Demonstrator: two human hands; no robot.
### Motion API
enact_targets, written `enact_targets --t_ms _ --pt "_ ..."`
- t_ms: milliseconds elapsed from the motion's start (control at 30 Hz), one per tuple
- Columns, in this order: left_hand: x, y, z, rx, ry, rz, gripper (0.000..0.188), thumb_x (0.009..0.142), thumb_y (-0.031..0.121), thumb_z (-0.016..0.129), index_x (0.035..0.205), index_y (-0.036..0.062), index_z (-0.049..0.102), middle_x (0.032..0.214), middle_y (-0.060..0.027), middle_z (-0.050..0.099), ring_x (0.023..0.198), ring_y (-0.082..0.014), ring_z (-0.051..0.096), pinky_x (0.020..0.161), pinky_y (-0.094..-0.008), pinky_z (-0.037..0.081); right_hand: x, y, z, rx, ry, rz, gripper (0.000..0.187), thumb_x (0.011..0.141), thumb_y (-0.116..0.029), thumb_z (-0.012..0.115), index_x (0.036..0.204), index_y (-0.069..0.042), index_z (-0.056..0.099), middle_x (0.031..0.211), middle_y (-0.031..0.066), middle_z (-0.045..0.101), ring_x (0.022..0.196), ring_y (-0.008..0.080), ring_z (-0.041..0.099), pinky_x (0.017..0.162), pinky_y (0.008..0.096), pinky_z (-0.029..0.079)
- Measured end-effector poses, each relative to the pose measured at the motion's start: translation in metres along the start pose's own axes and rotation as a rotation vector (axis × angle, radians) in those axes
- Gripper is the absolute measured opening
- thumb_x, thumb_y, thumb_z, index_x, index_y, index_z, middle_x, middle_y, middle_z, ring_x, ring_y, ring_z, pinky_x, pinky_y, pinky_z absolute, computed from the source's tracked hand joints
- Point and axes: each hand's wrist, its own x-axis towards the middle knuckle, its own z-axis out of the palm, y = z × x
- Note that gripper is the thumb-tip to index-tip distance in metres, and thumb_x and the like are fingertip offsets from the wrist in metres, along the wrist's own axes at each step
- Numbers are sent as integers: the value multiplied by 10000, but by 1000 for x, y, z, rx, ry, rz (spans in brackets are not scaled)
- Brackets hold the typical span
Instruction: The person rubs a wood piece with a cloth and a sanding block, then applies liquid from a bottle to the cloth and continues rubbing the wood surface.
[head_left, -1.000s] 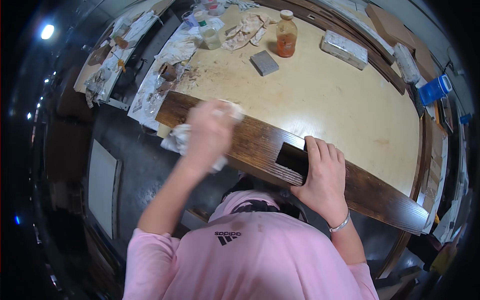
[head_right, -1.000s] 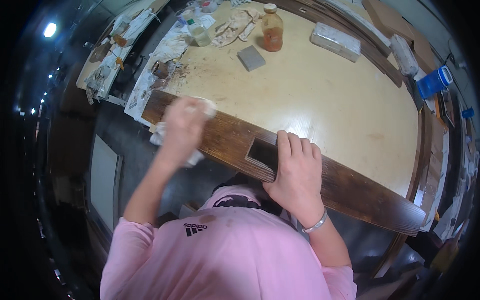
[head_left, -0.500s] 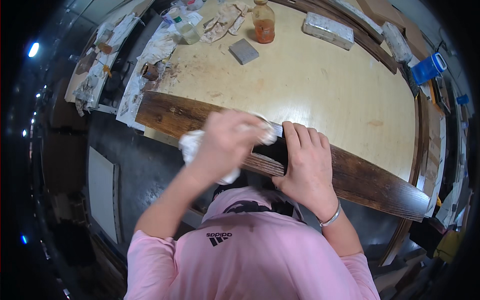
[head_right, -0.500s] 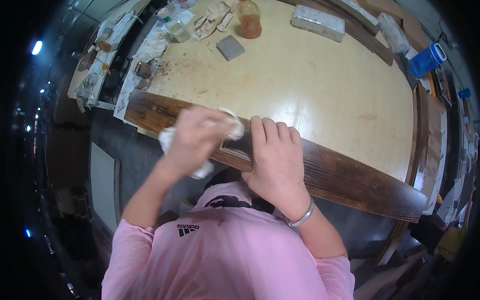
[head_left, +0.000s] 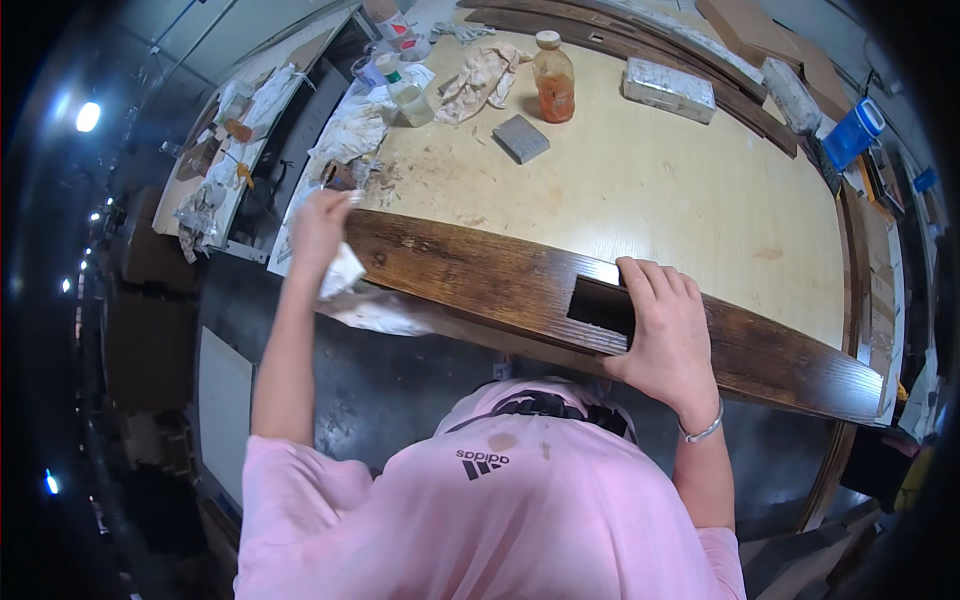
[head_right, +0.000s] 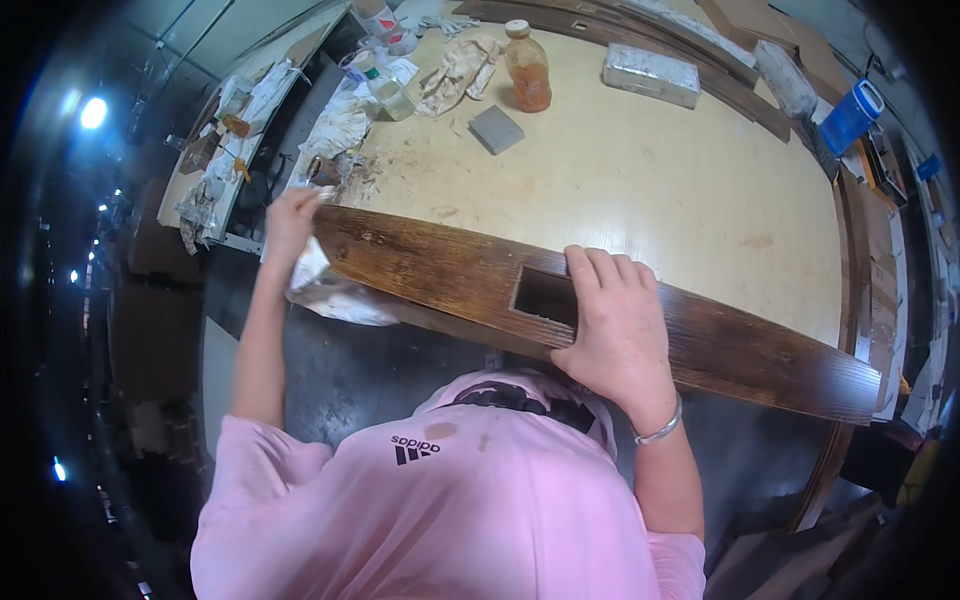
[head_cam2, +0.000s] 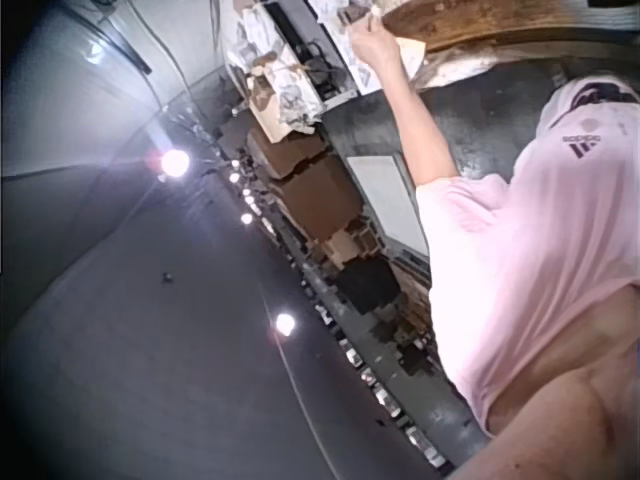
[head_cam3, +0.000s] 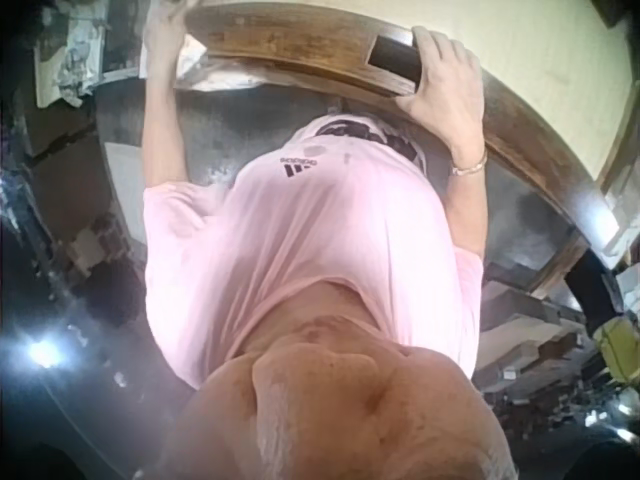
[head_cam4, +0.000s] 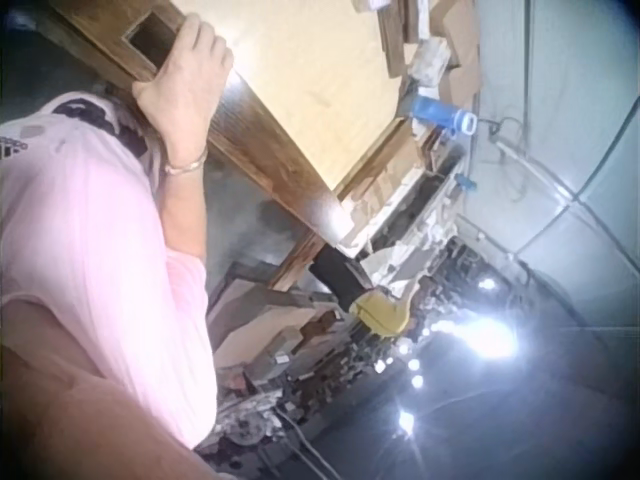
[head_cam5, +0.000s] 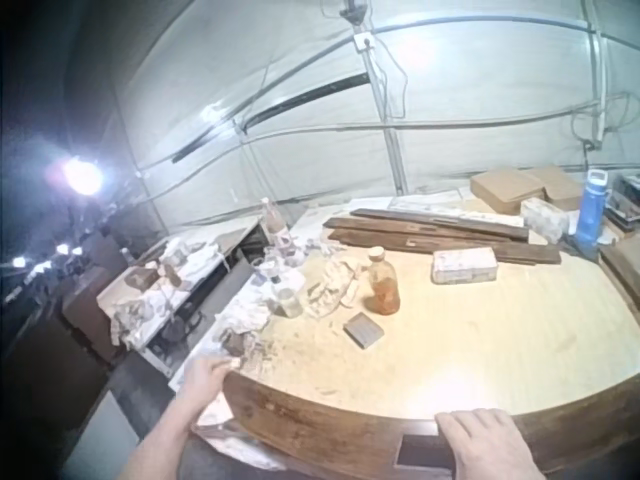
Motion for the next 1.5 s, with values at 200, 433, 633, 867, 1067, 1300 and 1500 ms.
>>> enact_targets --t_ms 200,433,633,867,1067,1300,1500 --pt "-29 36 2 -320 -62 237 161 912 75 643 1011 1 747 1042 -152 709 938 -279 664 836 -349 514 4 -5 3 -41 -28 35 840 512 -136 846 1282 -9 536 1187 149 600 1117 332 555 1022 426 409" --pt "-27 -32 -22 -319 98 38 206 875 97 679 1031 -28 729 1031 -157 710 904 -278 684 805 -359 531 9 -10 6 -93 -46 62 836 496 -124 824 1277 -17 548 1187 148 605 1103 345 560 1002 430 424" --pt "-107 163 33 -371 -6 713 186 832 84 611 994 50 696 1042 -147 660 1001 -302 609 854 -437 437 11 -16 0 -84 -67 90 822 496 -120 820 1267 -14 553 1168 150 609 1089 350 565 994 427 425" --pt "-52 129 30 -428 -344 544 298 754 8 698 1042 74 732 1077 -112 669 1012 -300 637 857 -425 469 8 -9 5 -101 -33 73 804 510 -151 819 1260 -34 556 1118 136 612 1060 332 569 973 418 427" --pt "-56 198 41 -454 -297 766 233 816 8 680 1041 35 734 1018 -112 673 962 -304 649 851 -393 499 8 -11 2 -66 -58 80 845 489 -162 836 1272 -34 546 1155 138 608 1098 339 563 1001 417 420" --pt "-53 154 4 -781 -187 290 232 816 -50 669 1035 -27 742 1050 -187 684 929 -271 696 836 -294 532 3 -22 12 120 81 27 909 599 -227 864 1401 -24 488 1292 185 581 1238 361 517 1107 428 365" --pt "-77 176 -21 -962 -252 696 314 777 -37 698 1089 -31 726 1124 -181 712 946 -249 722 866 -303 552 -2 -82 15 949 273 434 517 747 -105 715 1231 43 610 1077 86 677 974 180 660 849 306 528"
